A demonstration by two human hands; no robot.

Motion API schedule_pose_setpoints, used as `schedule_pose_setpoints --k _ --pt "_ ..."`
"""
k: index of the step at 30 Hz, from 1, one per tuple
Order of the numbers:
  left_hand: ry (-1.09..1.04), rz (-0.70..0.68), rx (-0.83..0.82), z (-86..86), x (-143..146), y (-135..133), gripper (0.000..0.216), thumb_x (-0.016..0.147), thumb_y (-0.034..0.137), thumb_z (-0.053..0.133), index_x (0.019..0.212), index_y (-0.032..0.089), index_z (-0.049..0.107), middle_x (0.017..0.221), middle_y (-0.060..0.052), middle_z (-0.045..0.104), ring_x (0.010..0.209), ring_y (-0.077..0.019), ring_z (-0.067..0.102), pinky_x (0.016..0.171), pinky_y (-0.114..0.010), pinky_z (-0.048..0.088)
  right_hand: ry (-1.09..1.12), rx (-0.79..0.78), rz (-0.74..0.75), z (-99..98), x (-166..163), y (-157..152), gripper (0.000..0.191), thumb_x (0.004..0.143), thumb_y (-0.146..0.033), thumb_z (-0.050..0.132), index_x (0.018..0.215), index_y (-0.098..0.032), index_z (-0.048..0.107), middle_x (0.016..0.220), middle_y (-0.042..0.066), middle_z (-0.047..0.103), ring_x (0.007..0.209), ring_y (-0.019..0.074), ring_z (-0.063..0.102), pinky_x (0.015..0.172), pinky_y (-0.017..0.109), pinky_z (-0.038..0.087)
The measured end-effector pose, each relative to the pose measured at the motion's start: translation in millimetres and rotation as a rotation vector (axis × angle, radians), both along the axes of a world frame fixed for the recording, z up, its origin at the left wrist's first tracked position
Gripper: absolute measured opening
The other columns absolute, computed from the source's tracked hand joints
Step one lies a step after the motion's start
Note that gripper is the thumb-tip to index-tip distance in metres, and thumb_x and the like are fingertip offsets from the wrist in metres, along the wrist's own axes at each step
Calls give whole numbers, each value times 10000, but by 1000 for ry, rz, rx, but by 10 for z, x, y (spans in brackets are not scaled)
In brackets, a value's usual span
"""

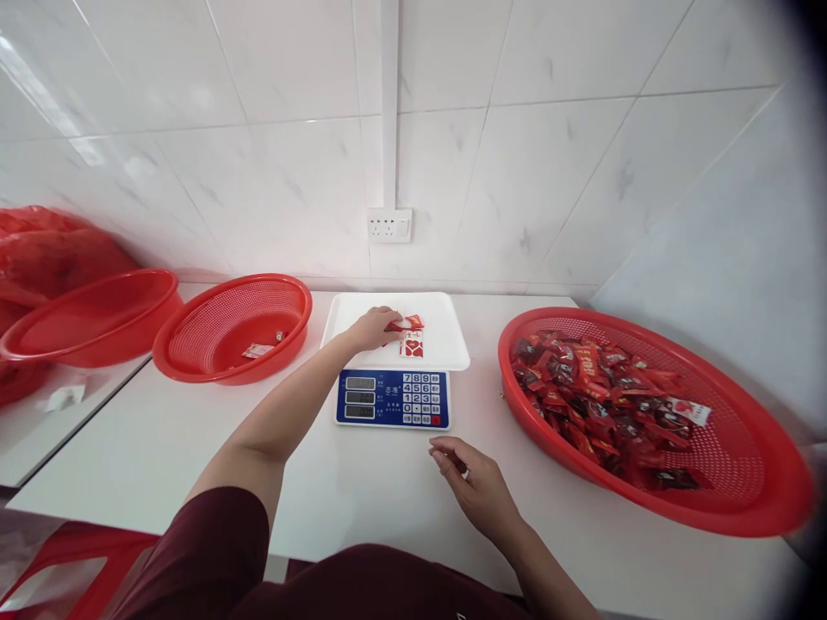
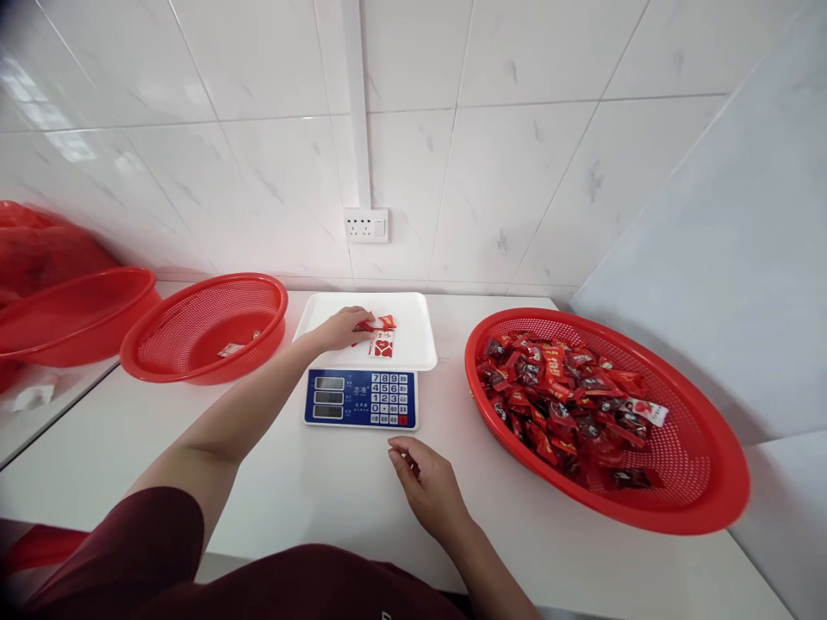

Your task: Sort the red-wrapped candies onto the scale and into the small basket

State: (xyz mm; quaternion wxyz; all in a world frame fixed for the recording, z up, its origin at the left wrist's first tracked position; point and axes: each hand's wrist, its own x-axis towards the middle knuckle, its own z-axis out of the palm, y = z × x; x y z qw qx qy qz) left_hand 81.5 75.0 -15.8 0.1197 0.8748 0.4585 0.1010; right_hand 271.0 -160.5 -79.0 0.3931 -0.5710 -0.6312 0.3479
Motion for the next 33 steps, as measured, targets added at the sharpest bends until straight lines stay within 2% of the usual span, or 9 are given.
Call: schedule_pose_setpoints --k 5,12,15,20,23,26,29,33 --pt "-36 108 42 -28 50 -35 328 848 208 467 1152 239 587 1180 -81 604 1125 -255 532 929 -382 455 -11 7 -3 18 -2 -14 179 848 -368 507 909 -408 670 838 -10 743 718 248 682 636 398 573" --pt "-131 212 126 -25 -12 -119 354 895 143 341 1170 209 554 1100 -86 649 1086 -235 542 927 -375 455 -11 27 18 22 -46 -8 190 844 -363 502 892 -409 680 830 -9 747 700 252 688 624 401 583" --pt "-141 187 121 17 -65 -199 348 910 164 326 1170 216 552 1084 -71 656 1065 -216 556 906 -352 465 -12 27 20 13 -47 -5 190 844 -355 505 894 -405 682 841 -9 750 706 249 691 634 396 585" --pt "16 56 75 -21 -89 -389 289 871 319 484 1114 218 604 1097 -89 642 1067 -274 554 897 -398 467 -6 15 31 -13 -46 -11 191 849 -352 505 905 -415 677 885 -16 751 744 247 695 664 404 587" --pt "-7 78 47 -42 -72 -418 282 858 277 498 1111 215 606 1072 -94 650 1048 -277 569 901 -414 469 -3 16 36 -8 -59 -19 192 846 -353 507 901 -419 679 878 -18 752 741 250 696 656 405 587" --pt "-253 177 -66 19 -72 -407 263 866 215 475 1098 225 598 1028 -66 673 985 -234 607 883 -399 490 -3 14 26 -3 -60 -28 183 840 -359 516 883 -413 685 871 -16 754 741 251 695 641 401 582" --pt "-682 236 -383 130 -92 -478 239 889 215 474 1110 226 562 947 -43 688 853 -171 643 788 -350 537 28 -2 11 -19 -46 -26 166 836 -375 528 876 -408 686 837 -3 748 719 255 682 642 417 569" --pt "-1196 117 -791 176 -53 -808 306 839 267 617 1122 221 509 936 -35 686 726 -129 659 644 -264 538 219 -36 -15 18 -63 67 168 818 -441 566 932 -373 669 820 31 728 637 249 641 580 430 537"
